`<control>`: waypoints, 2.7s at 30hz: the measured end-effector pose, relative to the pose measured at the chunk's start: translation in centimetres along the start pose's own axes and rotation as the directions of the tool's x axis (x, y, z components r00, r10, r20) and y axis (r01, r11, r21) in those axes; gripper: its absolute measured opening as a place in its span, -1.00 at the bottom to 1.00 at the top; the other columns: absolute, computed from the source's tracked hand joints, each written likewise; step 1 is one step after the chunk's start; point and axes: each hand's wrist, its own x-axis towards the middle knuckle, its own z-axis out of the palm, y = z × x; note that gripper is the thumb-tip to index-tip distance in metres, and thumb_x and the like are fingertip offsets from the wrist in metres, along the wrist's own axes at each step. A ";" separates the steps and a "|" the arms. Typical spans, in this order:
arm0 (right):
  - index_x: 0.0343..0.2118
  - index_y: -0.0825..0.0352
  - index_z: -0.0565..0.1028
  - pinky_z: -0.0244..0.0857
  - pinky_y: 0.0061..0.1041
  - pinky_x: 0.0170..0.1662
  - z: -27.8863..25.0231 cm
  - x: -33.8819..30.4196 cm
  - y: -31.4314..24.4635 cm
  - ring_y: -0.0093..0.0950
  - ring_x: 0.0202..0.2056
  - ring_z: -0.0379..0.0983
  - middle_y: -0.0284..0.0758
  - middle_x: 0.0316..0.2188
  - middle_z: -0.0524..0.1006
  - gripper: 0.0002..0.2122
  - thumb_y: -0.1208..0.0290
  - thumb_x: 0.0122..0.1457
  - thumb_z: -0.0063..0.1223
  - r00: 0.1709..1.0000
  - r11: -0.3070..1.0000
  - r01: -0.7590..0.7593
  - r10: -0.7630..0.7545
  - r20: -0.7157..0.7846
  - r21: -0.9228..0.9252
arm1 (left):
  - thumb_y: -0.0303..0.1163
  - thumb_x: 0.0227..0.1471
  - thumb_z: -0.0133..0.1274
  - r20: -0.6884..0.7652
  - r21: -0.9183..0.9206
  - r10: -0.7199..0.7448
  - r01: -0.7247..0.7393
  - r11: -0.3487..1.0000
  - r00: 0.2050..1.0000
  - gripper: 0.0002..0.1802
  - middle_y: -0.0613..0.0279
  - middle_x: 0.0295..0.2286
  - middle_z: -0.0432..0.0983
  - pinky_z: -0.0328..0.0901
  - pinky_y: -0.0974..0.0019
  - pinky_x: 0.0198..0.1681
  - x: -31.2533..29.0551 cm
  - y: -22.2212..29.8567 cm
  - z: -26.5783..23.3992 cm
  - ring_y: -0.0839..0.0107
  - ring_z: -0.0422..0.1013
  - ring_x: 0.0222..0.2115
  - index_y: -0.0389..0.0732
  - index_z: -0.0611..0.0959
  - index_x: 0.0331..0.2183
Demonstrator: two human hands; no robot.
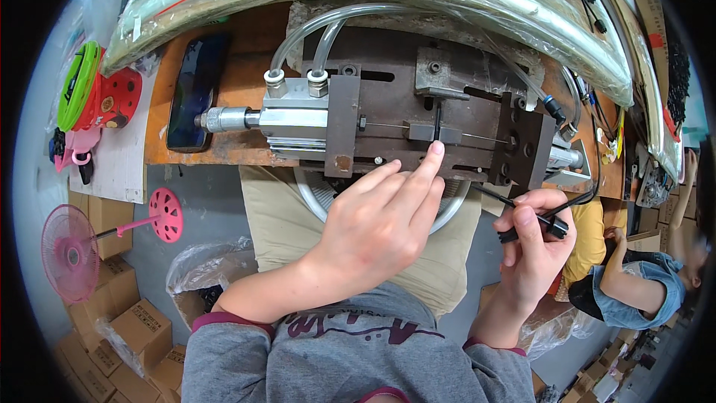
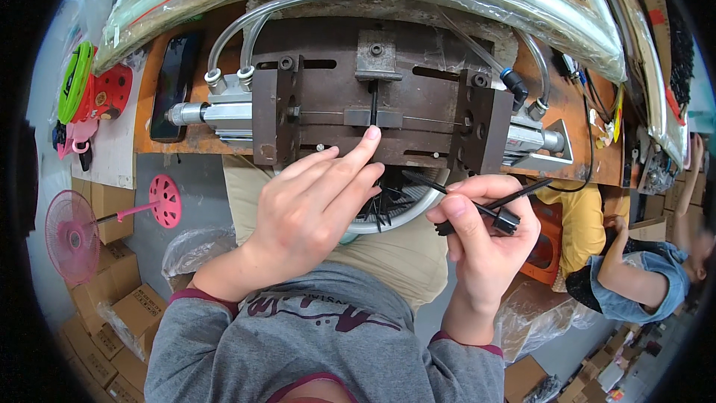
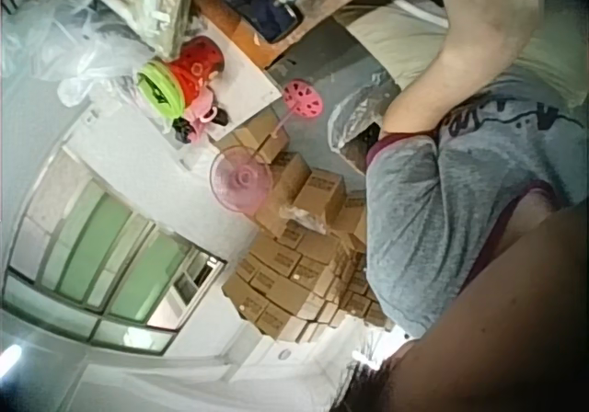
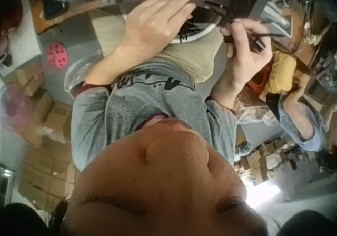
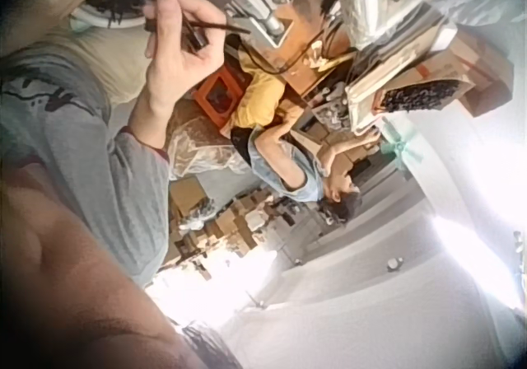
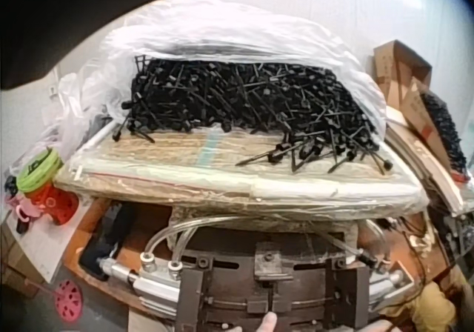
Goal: Assembling small black plastic cable connectors using a manual or pneumatic press machine at a workbench.
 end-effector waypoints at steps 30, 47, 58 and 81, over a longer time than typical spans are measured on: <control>-0.34 0.54 0.51 0.34 -0.73 -0.50 1.2 0.0 0.6 -0.63 -0.52 0.49 -0.09 -0.24 0.63 -0.92 0.67 0.25 -0.01 0.994 0.978 0.110 -0.111 0.004 -0.178 | -0.51 -0.24 0.32 -0.076 -0.198 -0.054 0.038 0.979 0.996 -0.60 -0.01 -0.12 0.56 0.46 0.27 -0.24 -0.4 0.1 -0.8 0.22 0.54 -0.28 -0.35 0.68 -0.23; -0.37 0.55 0.55 0.03 -0.78 -0.70 -0.2 -0.2 0.5 -0.74 -0.75 0.28 -0.19 -0.54 0.58 -0.95 0.67 0.14 0.15 0.982 0.980 -0.176 0.168 0.082 0.096 | -0.47 -0.18 0.28 0.070 0.050 -0.085 0.081 0.995 0.994 -0.75 0.05 -0.05 0.56 0.45 0.38 -0.36 0.7 0.4 -0.2 0.35 0.56 -0.47 -0.30 0.68 -0.34; -0.53 0.41 0.45 0.12 -0.78 -0.70 1.0 0.2 0.8 -0.74 -0.71 0.37 -0.25 -0.60 0.58 -0.83 0.70 0.06 0.25 0.967 0.956 -0.242 0.223 0.121 0.166 | -0.42 -0.21 0.34 0.012 -0.447 0.118 -0.100 0.889 0.993 -0.67 0.14 -0.26 0.62 0.44 0.39 -0.46 -0.1 0.9 -1.8 0.38 0.57 -0.43 -0.25 0.71 -0.29; -0.10 0.36 0.48 0.42 -0.39 -0.13 3.8 25.1 -8.8 -0.31 -0.15 0.48 -0.25 -0.16 0.44 -0.64 0.61 -0.04 0.18 0.453 -0.592 0.625 -0.255 0.854 -0.508 | -0.46 -0.21 0.30 -0.015 0.020 -0.032 0.032 0.999 0.999 -0.75 0.03 0.00 0.52 0.47 0.32 -0.25 1.0 0.1 0.1 0.31 0.56 -0.42 -0.27 0.66 -0.37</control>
